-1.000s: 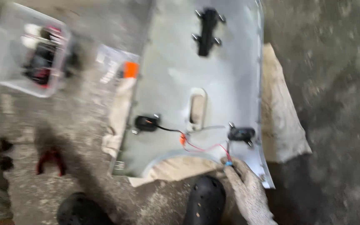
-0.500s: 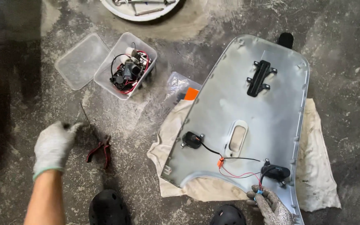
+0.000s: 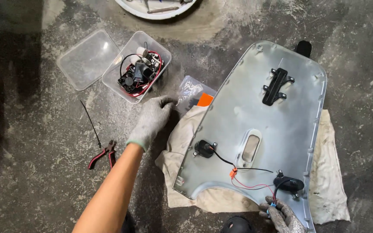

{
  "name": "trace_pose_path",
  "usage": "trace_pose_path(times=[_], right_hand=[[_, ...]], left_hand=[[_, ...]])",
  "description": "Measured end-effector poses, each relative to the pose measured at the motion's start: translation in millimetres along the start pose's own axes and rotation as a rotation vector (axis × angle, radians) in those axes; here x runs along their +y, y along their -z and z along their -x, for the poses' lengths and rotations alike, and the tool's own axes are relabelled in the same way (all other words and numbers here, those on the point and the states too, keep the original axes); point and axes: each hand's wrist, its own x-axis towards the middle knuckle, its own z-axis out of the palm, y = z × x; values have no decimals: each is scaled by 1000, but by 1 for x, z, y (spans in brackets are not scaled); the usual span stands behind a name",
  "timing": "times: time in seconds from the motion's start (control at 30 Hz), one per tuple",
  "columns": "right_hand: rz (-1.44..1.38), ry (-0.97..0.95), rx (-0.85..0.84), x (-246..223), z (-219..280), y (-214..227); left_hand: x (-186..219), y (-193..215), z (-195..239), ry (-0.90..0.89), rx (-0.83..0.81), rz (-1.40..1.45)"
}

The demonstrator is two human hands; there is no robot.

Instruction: The person removes the front leg shield panel from a scooter and lays it on a cloth on the floor. They then connect and route the wiring between the two turn signal indicators mounted on the panel, joining the connectors by hand and adjusting the wires.

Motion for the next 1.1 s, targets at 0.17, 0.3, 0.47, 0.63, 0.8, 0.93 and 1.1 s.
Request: trace_pose_path(times=[0.17, 0.3, 0.47, 0.63, 0.8, 0.93, 1.1], right_hand=[[27, 131, -80, 41, -29, 30], [502, 462, 136, 52, -55, 77], [1093, 622, 154, -347, 111, -125], [1200, 1476, -93, -391, 24, -214], [1381, 1541, -185, -367, -20, -241], [1418, 1527, -87, -368, -28, -236], [1505, 1457, -171, -380, -32, -242]], left_hand=[[-5, 5, -18, 158, -240, 225], [-16, 6, -35, 105, -380, 191], [-7, 17, -44, 67, -488, 167], [31, 32, -28, 223, -482, 174], [12, 10, -43, 110, -423, 7], [16, 6, -41, -17, -381, -217], [6, -3, -35, -212, -275, -218]])
